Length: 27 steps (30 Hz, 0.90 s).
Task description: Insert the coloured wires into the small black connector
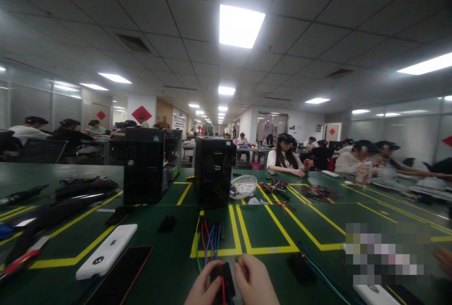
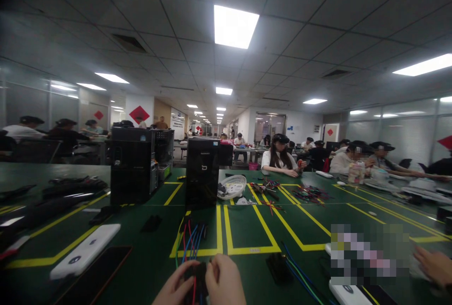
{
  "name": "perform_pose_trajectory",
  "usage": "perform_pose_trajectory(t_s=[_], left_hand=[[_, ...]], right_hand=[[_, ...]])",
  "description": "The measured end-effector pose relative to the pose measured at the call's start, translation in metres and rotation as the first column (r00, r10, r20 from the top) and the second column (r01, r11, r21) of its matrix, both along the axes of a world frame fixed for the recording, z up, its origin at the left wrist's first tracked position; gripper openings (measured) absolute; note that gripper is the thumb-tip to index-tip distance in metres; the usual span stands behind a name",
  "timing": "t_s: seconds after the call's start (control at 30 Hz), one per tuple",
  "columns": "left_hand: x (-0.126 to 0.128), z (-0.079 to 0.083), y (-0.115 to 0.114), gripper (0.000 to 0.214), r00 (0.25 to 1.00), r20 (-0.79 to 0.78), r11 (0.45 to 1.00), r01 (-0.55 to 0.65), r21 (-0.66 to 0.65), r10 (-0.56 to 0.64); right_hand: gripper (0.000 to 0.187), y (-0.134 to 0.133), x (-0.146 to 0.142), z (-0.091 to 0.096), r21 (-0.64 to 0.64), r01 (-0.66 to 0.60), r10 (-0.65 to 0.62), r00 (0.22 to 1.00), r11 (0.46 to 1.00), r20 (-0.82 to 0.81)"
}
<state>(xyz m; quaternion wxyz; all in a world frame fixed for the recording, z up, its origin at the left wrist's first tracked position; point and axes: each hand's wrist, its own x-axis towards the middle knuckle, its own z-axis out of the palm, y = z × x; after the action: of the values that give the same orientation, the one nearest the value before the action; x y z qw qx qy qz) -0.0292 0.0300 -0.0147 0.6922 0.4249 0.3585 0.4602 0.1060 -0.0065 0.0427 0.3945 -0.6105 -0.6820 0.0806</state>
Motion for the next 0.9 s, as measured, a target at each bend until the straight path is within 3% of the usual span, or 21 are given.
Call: perform_pose_trajectory(t_s=[0.23, 0.6, 0.73, 0.8, 0.9], left_hand=[[0.000, 0.008, -0.005, 0.051, 1.000, 0.017, 1.000, 0.013, 0.001, -0.013], [-0.003, 0.006, -0.004, 0.056, 0.993, 0.030, 0.993, 0.113, -0.043, -0.111], [-0.004, 0.001, -0.001, 0.056, 0.992, 0.013, 0.991, 0.123, -0.050, -0.123], [-0.004, 0.000, 0.000, 0.060, 0.993, 0.024, 0.993, 0.115, -0.033, -0.115], [-0.004, 0.001, -0.001, 0.064, 0.995, 0.004, 0.995, 0.102, -0.021, -0.102]], right_hand=[[0.022, 0.001, 0.000, -0.001, -0.031, -0.021, 0.021, 1.000, 0.999, 0.010], [0.020, 0.003, 0.011, 0.001, -0.057, -0.021, 0.017, 0.998, 0.998, -0.066], [0.021, 0.013, 0.040, 0.008, -0.251, -0.002, -0.040, 0.986, 0.968, -0.165], [0.026, 0.018, 0.058, 0.011, -0.383, 0.049, -0.099, 0.989, 0.923, -0.112], [0.021, 0.022, 0.083, 0.009, -0.432, 0.129, -0.144, 0.990, 0.893, -0.003]])
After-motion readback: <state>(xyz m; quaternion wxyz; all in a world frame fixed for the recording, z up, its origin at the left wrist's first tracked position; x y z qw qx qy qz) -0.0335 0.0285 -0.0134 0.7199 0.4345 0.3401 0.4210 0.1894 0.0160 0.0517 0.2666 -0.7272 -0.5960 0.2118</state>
